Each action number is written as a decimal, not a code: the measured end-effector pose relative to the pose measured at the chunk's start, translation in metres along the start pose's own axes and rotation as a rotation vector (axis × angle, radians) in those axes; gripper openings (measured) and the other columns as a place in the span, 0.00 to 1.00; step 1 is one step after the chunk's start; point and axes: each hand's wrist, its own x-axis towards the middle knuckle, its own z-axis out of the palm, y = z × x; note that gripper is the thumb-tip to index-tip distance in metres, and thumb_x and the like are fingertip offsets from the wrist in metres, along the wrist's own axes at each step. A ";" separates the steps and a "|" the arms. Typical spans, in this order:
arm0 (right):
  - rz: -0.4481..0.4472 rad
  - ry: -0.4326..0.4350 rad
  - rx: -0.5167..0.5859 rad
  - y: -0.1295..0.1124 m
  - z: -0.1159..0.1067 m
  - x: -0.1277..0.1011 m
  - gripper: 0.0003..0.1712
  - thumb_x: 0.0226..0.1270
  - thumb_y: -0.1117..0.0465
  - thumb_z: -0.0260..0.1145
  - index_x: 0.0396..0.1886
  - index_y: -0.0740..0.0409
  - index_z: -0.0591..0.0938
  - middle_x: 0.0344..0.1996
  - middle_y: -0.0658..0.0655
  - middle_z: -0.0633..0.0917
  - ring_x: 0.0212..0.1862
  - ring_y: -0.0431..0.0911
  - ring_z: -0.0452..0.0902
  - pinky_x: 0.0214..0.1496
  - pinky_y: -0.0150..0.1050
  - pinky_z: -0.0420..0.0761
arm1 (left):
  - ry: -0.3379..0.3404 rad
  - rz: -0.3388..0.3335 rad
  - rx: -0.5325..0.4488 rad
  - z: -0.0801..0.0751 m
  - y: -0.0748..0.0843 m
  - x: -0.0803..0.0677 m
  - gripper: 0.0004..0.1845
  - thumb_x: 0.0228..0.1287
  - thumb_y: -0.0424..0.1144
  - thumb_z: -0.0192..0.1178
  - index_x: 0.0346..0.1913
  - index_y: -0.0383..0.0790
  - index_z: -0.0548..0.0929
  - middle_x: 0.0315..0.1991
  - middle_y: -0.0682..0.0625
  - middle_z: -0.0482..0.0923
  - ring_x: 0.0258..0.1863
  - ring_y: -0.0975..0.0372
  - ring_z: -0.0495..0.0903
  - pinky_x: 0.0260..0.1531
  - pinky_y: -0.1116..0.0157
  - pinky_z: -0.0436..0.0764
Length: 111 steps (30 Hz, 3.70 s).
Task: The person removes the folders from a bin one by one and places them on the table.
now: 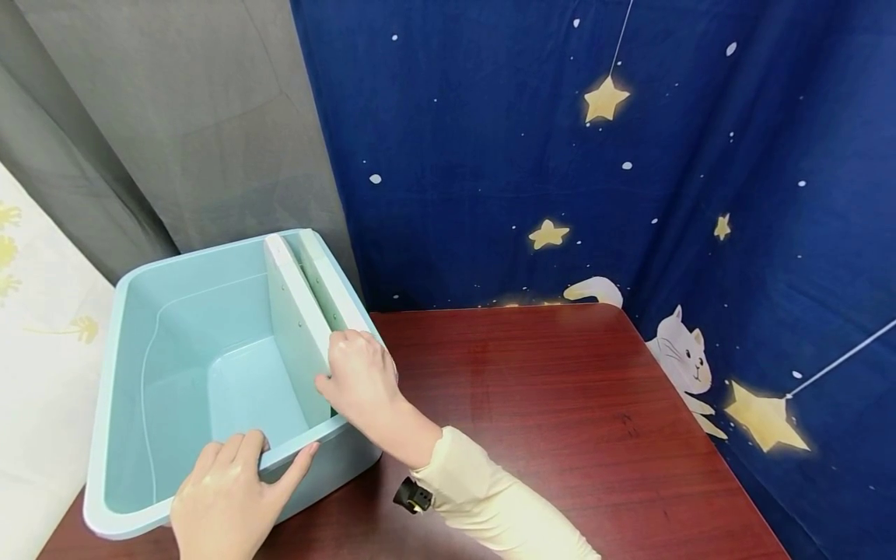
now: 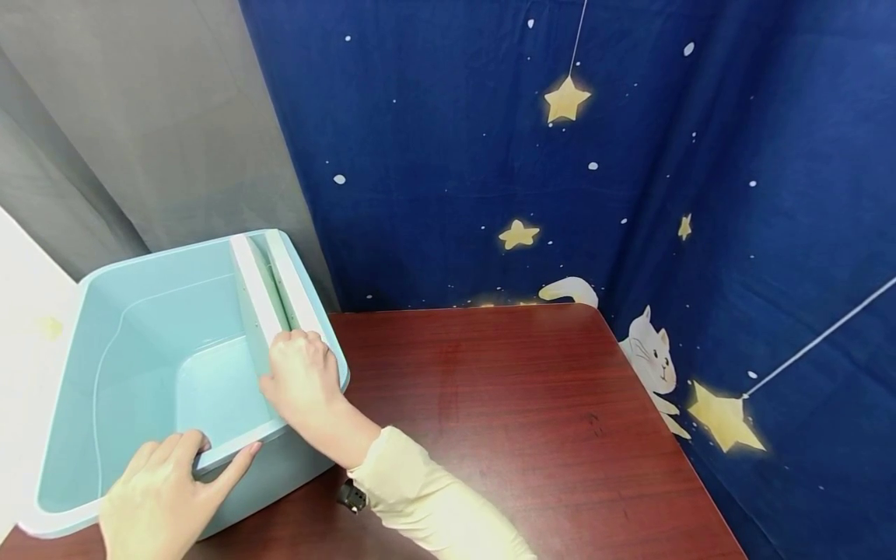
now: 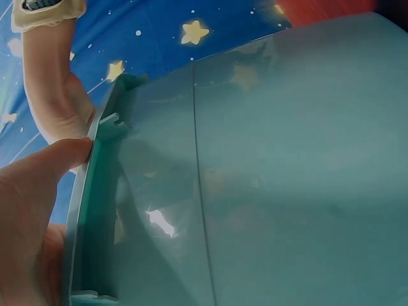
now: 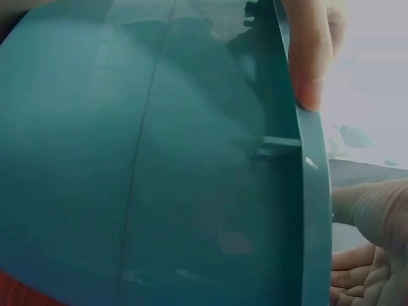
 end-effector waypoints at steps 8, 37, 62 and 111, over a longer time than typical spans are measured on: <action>0.067 -0.095 0.081 -0.006 0.003 0.000 0.12 0.46 0.59 0.67 0.19 0.54 0.70 0.12 0.48 0.72 0.16 0.42 0.73 0.16 0.30 0.66 | 0.005 0.002 0.001 0.000 -0.001 -0.001 0.35 0.53 0.70 0.44 0.14 0.38 0.63 0.09 0.53 0.57 0.09 0.57 0.56 0.09 0.67 0.50; 0.135 0.289 0.576 0.005 0.017 -0.016 0.20 0.56 0.66 0.60 0.51 0.59 0.76 0.31 0.54 0.82 0.26 0.38 0.75 0.27 0.24 0.72 | 0.009 -0.012 -0.009 0.001 -0.001 -0.001 0.35 0.52 0.71 0.45 0.14 0.39 0.63 0.09 0.53 0.57 0.09 0.57 0.57 0.09 0.68 0.49; 0.193 0.487 1.051 0.025 -0.020 -0.006 0.19 0.56 0.75 0.59 0.50 0.69 0.76 0.36 0.65 0.81 0.22 0.43 0.74 0.24 0.27 0.73 | 0.048 -0.018 0.010 0.003 0.000 -0.004 0.35 0.51 0.71 0.46 0.14 0.39 0.63 0.10 0.53 0.57 0.10 0.57 0.56 0.10 0.67 0.49; 0.381 0.695 1.510 0.085 -0.044 0.009 0.24 0.59 0.76 0.55 0.57 0.66 0.70 0.45 0.67 0.80 0.36 0.46 0.81 0.30 0.43 0.80 | -0.010 -0.044 -0.011 0.002 -0.001 -0.003 0.34 0.51 0.71 0.45 0.14 0.41 0.62 0.11 0.57 0.54 0.12 0.62 0.54 0.12 0.70 0.47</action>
